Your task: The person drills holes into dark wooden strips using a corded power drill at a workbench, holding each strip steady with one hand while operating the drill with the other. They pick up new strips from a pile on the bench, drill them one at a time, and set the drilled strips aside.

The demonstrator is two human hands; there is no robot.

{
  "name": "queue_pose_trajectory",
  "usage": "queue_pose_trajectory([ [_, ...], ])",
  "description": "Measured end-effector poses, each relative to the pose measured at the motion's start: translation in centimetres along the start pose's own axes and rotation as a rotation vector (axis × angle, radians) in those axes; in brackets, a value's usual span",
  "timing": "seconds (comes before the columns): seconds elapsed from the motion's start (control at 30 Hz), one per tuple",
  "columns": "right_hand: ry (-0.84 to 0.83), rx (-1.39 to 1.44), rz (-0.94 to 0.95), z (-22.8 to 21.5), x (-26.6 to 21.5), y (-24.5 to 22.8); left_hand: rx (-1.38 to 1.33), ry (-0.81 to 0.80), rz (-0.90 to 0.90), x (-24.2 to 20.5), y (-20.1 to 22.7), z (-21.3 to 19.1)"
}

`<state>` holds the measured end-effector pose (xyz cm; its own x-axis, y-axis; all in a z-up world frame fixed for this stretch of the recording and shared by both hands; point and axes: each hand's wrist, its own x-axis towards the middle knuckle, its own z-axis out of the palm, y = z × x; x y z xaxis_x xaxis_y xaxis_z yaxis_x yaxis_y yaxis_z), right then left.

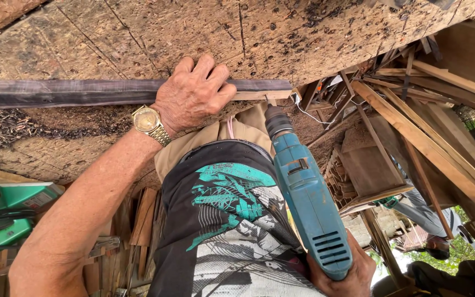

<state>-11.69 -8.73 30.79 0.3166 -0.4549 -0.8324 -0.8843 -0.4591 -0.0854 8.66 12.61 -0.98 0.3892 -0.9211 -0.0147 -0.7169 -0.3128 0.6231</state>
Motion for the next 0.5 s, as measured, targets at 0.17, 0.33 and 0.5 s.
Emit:
queue_pose_trajectory([
  [0.17,0.029,-0.028,-0.042,-0.1,0.4,-0.9,0.005,0.008,0.002,0.0,0.0,0.1],
  [0.33,0.007,-0.077,-0.014,-0.1,0.7,-1.7,0.003,-0.006,-0.003,0.0,0.0,0.1],
  [0.5,0.025,-0.106,-0.046,-0.2,0.8,-2.2,-0.011,-0.006,-0.006,0.0,-0.1,0.0],
])
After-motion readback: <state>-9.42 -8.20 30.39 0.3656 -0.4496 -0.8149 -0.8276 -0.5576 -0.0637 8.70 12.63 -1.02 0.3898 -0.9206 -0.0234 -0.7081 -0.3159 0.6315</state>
